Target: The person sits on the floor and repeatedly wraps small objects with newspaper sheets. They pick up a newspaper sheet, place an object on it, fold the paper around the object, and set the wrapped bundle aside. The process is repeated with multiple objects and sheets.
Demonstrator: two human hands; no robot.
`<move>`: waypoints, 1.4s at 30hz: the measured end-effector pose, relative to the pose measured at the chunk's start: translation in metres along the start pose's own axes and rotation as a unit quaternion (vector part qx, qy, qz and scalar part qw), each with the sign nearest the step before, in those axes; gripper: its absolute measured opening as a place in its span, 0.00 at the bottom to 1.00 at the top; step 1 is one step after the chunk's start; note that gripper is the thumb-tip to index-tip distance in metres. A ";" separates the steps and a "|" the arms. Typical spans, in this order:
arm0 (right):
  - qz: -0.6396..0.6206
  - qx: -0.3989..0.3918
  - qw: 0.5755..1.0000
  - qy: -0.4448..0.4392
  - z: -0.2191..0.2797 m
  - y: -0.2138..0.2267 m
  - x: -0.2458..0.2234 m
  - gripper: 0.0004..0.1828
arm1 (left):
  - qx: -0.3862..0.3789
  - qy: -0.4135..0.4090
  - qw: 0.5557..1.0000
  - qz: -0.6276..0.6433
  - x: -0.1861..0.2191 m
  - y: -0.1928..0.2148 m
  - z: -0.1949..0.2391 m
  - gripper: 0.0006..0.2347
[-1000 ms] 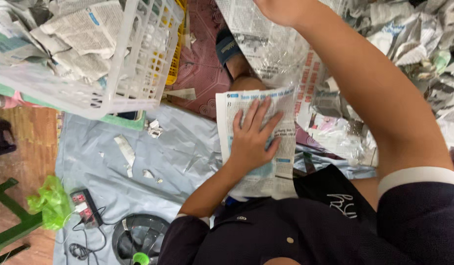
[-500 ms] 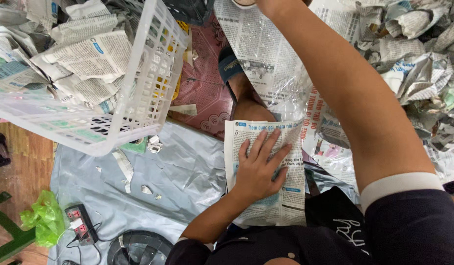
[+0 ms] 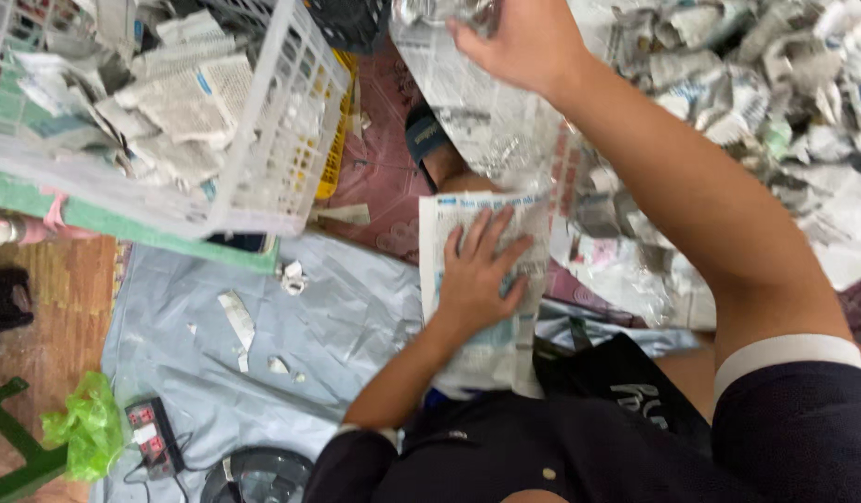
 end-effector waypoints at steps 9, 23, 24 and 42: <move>-0.402 -0.007 0.902 -0.158 0.161 0.023 -0.152 0.25 | -0.088 0.029 0.992 -0.085 0.001 -0.027 0.035 0.33; -0.327 0.063 0.937 -0.108 0.217 -0.010 -0.162 0.22 | 0.201 0.000 0.978 0.057 -0.025 0.077 0.067 0.11; -0.324 0.064 0.938 -0.107 0.218 -0.010 -0.164 0.21 | 0.192 -0.025 0.980 0.033 -0.022 0.082 0.058 0.12; -0.153 -0.015 0.986 -0.068 0.216 0.000 -0.151 0.33 | -0.148 0.046 0.988 -0.007 -0.038 0.050 -0.028 0.20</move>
Point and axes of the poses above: each hand's wrist, its own z-axis away from the middle knuckle, its own y-axis out of the back of the hand, x = y × z, the point moved 8 cm from there along -z, towards the middle knuckle, and after that the axes turned 11 degrees about y, right-handed, at the moved point
